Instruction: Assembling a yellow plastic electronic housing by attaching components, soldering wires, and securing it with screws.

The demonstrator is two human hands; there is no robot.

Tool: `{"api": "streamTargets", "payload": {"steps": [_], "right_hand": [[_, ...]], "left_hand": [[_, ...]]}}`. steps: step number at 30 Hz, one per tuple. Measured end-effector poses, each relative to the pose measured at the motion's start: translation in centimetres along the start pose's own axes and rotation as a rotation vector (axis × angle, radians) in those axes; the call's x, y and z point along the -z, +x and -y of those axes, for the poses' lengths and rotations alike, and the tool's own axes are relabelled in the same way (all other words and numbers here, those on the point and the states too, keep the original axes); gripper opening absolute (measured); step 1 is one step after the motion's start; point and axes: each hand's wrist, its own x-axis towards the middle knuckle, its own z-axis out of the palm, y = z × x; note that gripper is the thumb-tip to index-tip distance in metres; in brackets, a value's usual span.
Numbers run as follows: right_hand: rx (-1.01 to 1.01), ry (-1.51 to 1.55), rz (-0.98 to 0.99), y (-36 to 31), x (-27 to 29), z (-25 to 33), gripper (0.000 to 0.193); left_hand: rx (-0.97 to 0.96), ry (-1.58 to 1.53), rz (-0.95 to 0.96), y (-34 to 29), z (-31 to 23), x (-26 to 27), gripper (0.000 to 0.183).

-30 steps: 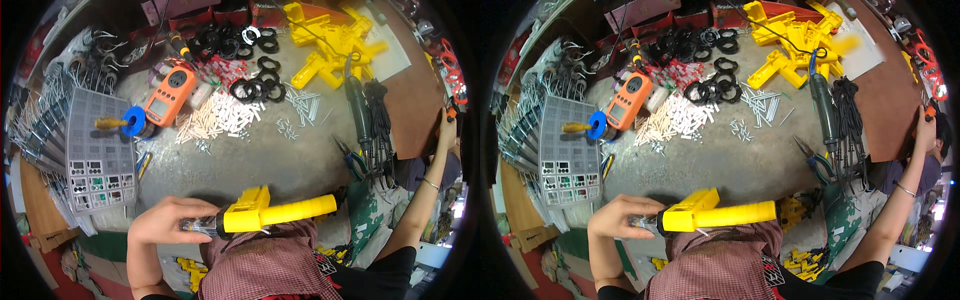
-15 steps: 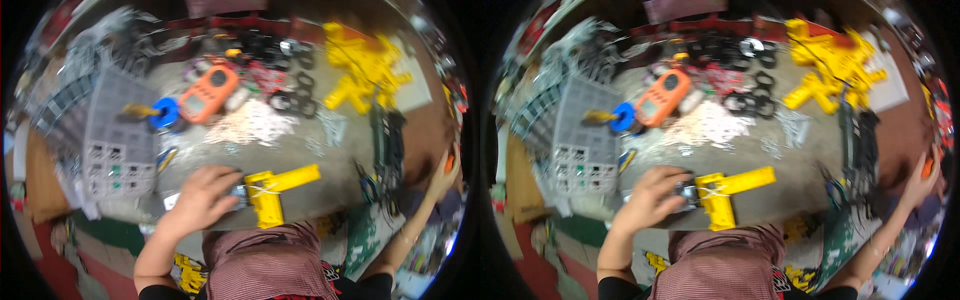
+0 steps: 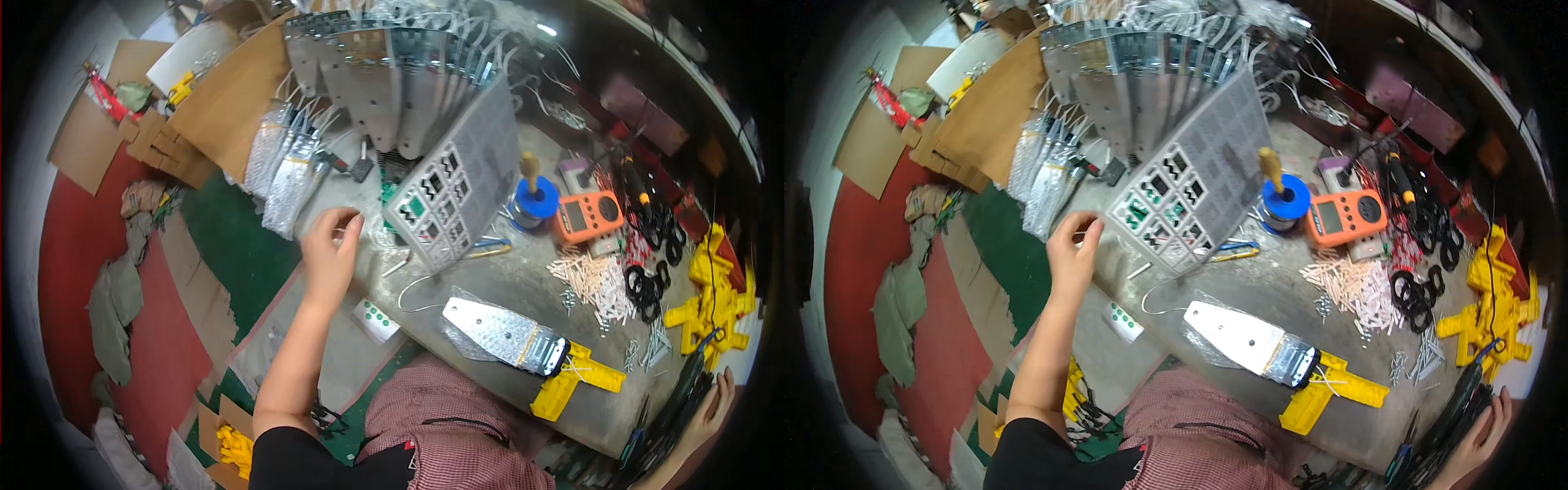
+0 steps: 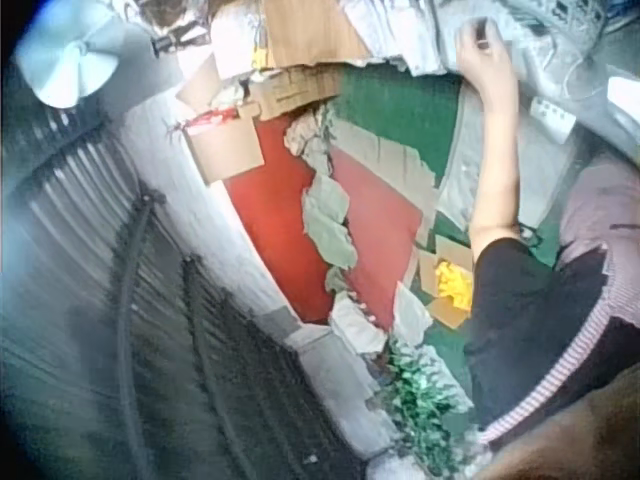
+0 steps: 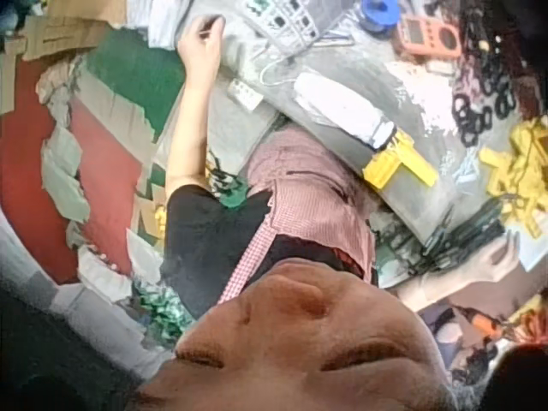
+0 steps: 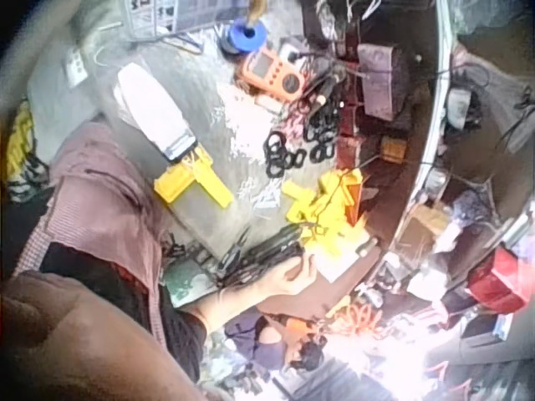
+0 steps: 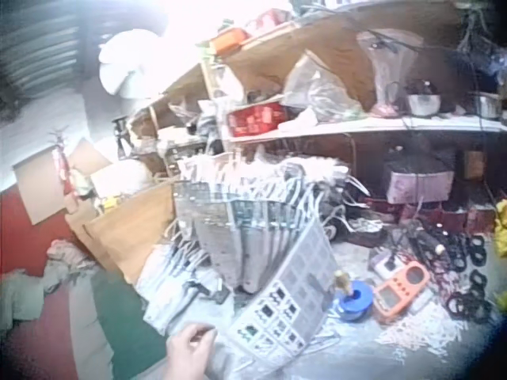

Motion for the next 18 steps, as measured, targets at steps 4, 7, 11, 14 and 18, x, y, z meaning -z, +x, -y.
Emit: {"api": "streamTargets", "payload": {"steps": [4, 7, 11, 14, 18], "right_hand": [[-0.026, 0.133, 0.024, -0.8, -0.2, 0.4, 0.021], [0.044, 0.011, 0.059, 0.1, 1.7, 3.2, 0.021], [-0.040, 0.129, 0.049, -1.5, 2.4, 3.7, 0.020], [-0.049, 0.129, 0.034, -2.1, 2.9, 6.4, 0.019], [-0.019, 0.199, 0.050, -1.3, 2.3, 11.2, 0.017]], "left_hand": [[0.038, 0.070, -0.108, 4.7, 3.0, -0.6, 0.021], [-0.130, 0.280, -0.313, 8.3, 6.3, 0.2, 0.039], [-0.465, 0.486, -0.182, 11.3, 6.9, 0.3, 0.055], [-0.175, 0.332, 0.032, 12.1, 6.7, 0.0, 0.053], [-0.059, 0.068, 0.064, 8.7, 4.6, 3.4, 0.043]]}}
